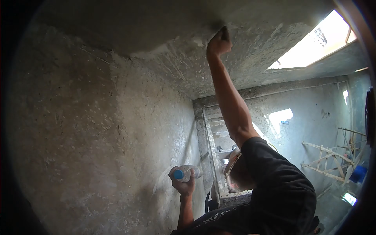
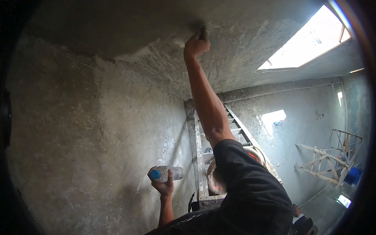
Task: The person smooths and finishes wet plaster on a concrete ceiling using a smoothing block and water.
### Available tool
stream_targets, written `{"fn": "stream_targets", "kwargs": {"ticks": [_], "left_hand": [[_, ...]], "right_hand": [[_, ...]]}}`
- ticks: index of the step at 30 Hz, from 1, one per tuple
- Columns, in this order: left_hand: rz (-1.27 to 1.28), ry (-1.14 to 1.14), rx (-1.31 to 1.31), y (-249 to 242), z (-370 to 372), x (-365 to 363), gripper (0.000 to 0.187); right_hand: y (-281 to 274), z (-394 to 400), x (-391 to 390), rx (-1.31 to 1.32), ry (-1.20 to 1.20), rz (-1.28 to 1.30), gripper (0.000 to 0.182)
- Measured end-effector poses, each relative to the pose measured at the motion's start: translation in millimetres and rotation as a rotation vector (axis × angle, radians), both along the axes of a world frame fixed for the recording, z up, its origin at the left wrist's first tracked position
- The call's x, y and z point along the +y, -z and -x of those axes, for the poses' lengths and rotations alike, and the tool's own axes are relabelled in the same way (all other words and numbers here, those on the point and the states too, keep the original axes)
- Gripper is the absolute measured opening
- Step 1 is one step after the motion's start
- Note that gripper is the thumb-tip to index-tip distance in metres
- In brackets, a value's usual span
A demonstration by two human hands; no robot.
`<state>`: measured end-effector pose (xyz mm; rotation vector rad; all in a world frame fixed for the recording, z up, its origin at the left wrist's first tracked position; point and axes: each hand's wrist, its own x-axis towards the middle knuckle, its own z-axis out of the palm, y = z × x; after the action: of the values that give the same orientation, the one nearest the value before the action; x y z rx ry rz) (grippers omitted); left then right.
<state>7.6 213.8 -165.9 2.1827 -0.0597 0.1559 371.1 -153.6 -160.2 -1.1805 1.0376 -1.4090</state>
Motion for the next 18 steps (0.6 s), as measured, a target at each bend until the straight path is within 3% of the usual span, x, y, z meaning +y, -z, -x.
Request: {"fn": "stream_targets", "kwargs": {"ticks": [4, 6, 7, 9, 10, 14, 18], "left_hand": [[-0.128, 0.103, -0.044, -4, -1, 1, 0.059], [-0.128, 0.112, -0.045, -2, -2, 0, 0.059], [-0.122, 0.116, -0.046, -1, -2, -1, 0.06], [-0.06, 0.088, -0.01, -6, -2, -7, 0.06], [0.006, 0.054, 0.024, -7, -4, -10, 0.06], [0.011, 0.02, 0.031, 1, -3, -3, 0.06], [-0.131, 0.085, -0.034, -4, -4, -5, 0.058]], "right_hand": [[10, -26, -26, -0.13, -0.005, 0.082, 0.031], [24, -45, -15, -0.052, 0.16, 0.308, 0.033], [29, -44, -9, -0.051, 0.164, 0.307, 0.033], [29, -22, 11, 0.01, -0.14, 0.187, 0.036], [25, -10, 13, 0.066, -0.167, 0.028, 0.048], [12, 15, -14, 0.035, -0.01, -0.116, 0.057], [19, -12, -44, -0.102, 0.061, 0.018, 0.062]]}}
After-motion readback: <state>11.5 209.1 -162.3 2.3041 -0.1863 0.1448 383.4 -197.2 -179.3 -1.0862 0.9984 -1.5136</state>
